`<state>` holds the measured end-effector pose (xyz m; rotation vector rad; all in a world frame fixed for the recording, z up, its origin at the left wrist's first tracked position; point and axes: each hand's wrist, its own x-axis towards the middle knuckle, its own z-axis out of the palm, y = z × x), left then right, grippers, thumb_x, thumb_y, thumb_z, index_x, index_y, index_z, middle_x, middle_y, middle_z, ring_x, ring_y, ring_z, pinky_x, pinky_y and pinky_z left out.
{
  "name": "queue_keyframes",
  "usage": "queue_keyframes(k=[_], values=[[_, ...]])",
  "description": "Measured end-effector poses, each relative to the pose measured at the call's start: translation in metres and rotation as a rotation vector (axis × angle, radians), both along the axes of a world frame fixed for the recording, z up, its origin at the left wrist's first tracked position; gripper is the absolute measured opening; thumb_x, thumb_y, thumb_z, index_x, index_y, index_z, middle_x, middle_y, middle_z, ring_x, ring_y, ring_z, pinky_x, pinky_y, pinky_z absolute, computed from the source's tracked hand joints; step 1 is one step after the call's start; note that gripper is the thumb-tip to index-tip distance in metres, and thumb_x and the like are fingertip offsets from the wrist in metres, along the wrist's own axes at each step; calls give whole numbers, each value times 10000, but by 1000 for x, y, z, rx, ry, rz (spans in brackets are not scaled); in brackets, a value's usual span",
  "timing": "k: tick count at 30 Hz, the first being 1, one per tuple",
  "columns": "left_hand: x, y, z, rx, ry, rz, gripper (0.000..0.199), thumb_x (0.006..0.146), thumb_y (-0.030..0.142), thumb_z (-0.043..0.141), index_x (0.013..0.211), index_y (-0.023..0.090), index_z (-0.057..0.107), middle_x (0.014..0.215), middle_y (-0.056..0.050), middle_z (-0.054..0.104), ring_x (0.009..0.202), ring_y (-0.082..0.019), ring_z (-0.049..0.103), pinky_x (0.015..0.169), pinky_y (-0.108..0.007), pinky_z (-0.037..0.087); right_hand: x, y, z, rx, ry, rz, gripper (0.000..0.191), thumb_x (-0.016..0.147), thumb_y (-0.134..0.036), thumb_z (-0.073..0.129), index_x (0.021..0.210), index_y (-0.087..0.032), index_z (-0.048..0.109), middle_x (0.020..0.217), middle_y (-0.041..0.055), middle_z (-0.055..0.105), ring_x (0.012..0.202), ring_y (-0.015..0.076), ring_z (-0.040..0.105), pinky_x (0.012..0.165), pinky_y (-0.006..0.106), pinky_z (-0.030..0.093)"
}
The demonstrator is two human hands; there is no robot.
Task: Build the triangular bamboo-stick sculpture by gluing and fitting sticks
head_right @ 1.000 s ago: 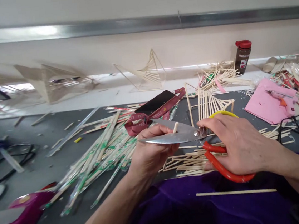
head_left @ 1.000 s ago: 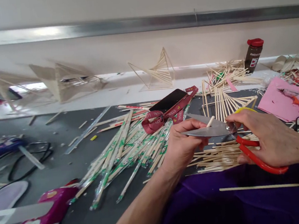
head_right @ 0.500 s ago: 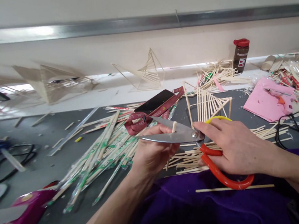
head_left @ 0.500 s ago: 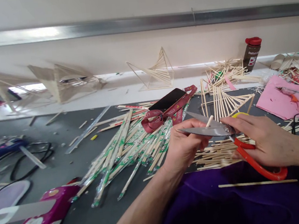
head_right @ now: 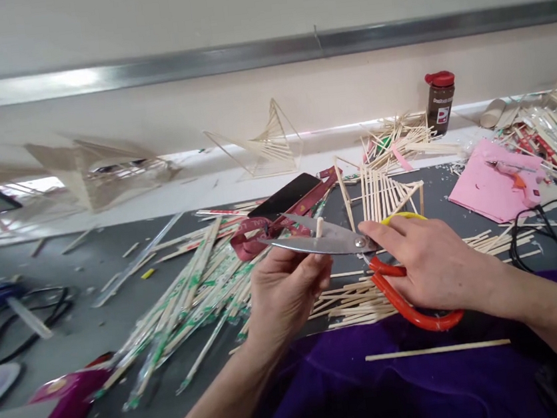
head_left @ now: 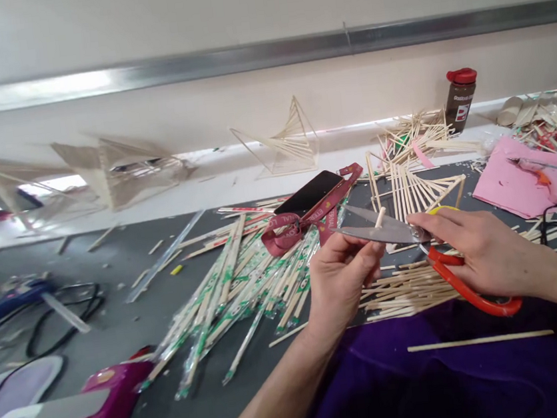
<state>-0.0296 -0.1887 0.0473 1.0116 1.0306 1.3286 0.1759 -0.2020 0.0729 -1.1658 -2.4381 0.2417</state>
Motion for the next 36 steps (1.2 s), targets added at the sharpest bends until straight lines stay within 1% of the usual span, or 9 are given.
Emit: queue_keyframes(k=[4,8,11,16,20,23,26,31,36], values=[[-2,-2,-4,43,-5,27,293,587,397,845,621,171,662,485,23,577,375,-42,381,359,-179,257,-2,0,-3,9,6,11,466,865,-209,482,1323,-123,466,1109,152,656,974,248,641,805,407,552],[0,-4,-1,43,-68,-25,305,579,413,853,613,171,670,436,40,522,356,-31,335,363,-177,220,-2,-1,-3,29,13,27,462,863,-195,467,1314,-99,473,1106,158,657,966,249,643,797,400,554],[0,-5,3,-2,-126,-68,316,564,401,862,600,163,658,432,43,506,343,-15,301,357,-163,182,0,-2,1,40,1,34,457,862,-202,472,1307,-100,485,1098,162,661,935,245,652,768,395,561],[-6,-3,9,-139,-180,-206,363,546,397,864,560,148,600,448,28,531,316,9,245,333,-145,123,6,-1,4,62,-38,47,448,864,-214,479,1300,-116,507,1072,141,674,903,231,662,738,368,556],[-10,0,8,-168,-202,-244,388,524,396,879,559,143,588,441,26,540,301,14,238,331,-137,107,11,0,4,37,-74,43,459,866,-215,485,1315,-121,510,1038,120,685,896,232,672,731,362,546],[-11,3,3,-114,-184,-253,374,561,402,866,574,139,599,457,24,557,305,9,254,330,-135,121,12,-1,7,6,-92,24,433,884,-239,484,1307,-149,517,1063,106,680,910,229,672,743,360,537],[-9,3,-7,15,-131,-229,326,630,393,831,617,147,617,467,34,549,326,-11,297,330,-142,166,10,-3,11,-10,-117,-12,430,897,-348,517,1290,-173,524,1070,95,671,920,243,664,743,378,531],[-6,-5,-25,129,-23,-221,277,722,405,768,677,157,654,473,38,518,374,-37,342,350,-165,225,5,-7,13,3,-119,-8,628,833,-548,597,1322,-168,497,1030,97,646,906,248,642,744,385,522],[-6,-11,-30,210,42,-169,205,777,349,732,711,160,686,518,23,543,411,-45,375,379,-177,263,4,-7,13,18,-79,30,622,817,-515,640,1313,-163,507,998,87,641,857,236,637,704,365,510]])
